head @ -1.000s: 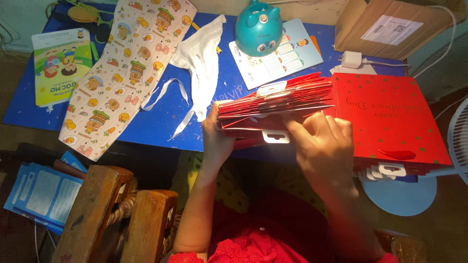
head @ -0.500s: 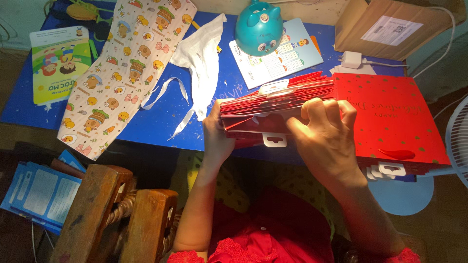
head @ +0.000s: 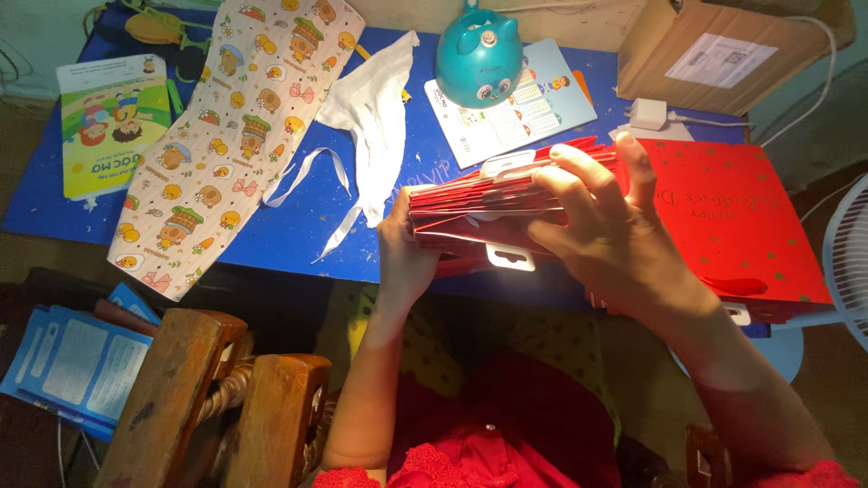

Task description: The person ties a white ribbon around a small red gift box, then stacks and organizes multiple similar red boxes on a blue table.

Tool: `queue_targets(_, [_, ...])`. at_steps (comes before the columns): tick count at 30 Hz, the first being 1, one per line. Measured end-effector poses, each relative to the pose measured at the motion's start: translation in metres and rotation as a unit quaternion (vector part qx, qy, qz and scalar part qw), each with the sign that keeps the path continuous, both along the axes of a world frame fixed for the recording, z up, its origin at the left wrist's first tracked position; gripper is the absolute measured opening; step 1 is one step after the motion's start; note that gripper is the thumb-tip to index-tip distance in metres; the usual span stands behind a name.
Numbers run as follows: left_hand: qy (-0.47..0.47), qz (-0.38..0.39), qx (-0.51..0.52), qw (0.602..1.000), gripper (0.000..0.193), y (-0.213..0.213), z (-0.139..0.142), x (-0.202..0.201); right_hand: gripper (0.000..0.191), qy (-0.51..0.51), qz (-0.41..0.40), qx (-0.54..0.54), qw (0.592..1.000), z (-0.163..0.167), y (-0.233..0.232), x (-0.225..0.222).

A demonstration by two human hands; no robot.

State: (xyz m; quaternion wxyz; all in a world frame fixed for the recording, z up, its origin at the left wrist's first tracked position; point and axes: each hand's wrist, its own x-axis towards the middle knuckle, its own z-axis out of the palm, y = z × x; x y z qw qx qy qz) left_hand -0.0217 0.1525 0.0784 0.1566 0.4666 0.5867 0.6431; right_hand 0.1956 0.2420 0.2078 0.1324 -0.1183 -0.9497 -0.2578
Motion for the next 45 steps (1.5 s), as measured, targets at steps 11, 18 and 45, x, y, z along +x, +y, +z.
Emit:
queue_targets(11, [0.007, 0.004, 0.007, 1.0, 0.025, -0.001, 0.002, 0.001, 0.016, -0.009, 0.063, -0.039, 0.997, 0.005, 0.012, -0.001])
queue_targets(18, [0.013, -0.002, 0.0, 1.0, 0.024, 0.0, -0.001, -0.001, 0.019, 0.048, 0.055, -0.091, 0.993, -0.001, 0.016, 0.001])
queue_targets(45, [-0.022, -0.011, -0.014, 1.0, 0.022, -0.006, -0.013, -0.003, 0.063, 0.184, 0.001, -0.189, 0.965, -0.019, -0.006, 0.024])
